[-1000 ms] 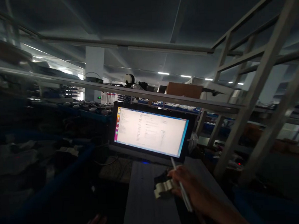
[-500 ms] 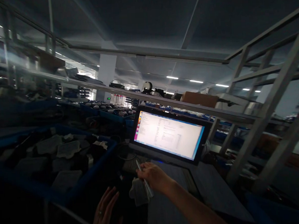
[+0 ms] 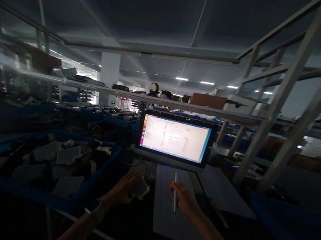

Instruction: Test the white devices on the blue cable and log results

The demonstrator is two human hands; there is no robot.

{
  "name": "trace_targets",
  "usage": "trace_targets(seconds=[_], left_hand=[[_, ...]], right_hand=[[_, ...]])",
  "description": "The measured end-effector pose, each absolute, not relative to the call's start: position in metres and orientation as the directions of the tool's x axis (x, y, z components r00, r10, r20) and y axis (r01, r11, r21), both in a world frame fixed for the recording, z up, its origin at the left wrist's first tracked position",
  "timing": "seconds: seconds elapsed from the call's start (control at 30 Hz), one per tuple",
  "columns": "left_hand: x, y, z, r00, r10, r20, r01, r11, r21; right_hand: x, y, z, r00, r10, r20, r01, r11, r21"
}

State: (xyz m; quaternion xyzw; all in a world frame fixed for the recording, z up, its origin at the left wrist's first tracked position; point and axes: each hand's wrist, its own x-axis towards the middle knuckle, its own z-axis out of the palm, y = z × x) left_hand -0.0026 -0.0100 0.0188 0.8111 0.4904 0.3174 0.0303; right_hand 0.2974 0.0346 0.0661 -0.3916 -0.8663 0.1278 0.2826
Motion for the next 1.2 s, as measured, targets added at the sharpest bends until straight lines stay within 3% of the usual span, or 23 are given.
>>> trace_targets(seconds=[0.1,0.27,0.47,0.6,0.73,1.2], left_hand=[[-0.003,-0.001,0.028,0.328,0.825,0.459,0.78,-0.511,0.361],[0.011,-0.003,0.019,0.25,0.782,0.571,0.836,-0.471,0.28],[0.032,-0.016,-0.005,0.007,0.644,0.765,0.956,-0.23,0.185],[0.026,-0.029,-0.01,0.101,0.572,0.814,0.952,-0.293,0.087],[0.014,-0.037,-0.009,0.228,0.529,0.817,0.92,-0.391,-0.004],[0.004,-0.019,-0.022,0.258,0.523,0.812,0.906,-0.423,-0.015]], right_hand=[[0.327,0.034,0.046,-0.399,0.802,0.445,0.598,0.595,-0.536],[0.366,0.041,0.013,-0.164,0.851,0.5,0.579,0.493,-0.65],[0.386,0.044,-0.008,0.142,0.837,0.528,0.603,0.35,-0.717],[0.392,0.043,-0.014,0.305,0.813,0.495,0.532,0.286,-0.797],[0.395,0.042,-0.014,0.505,0.792,0.343,0.335,0.187,-0.924],[0.383,0.034,0.001,0.561,0.806,0.187,0.072,0.177,-0.982]])
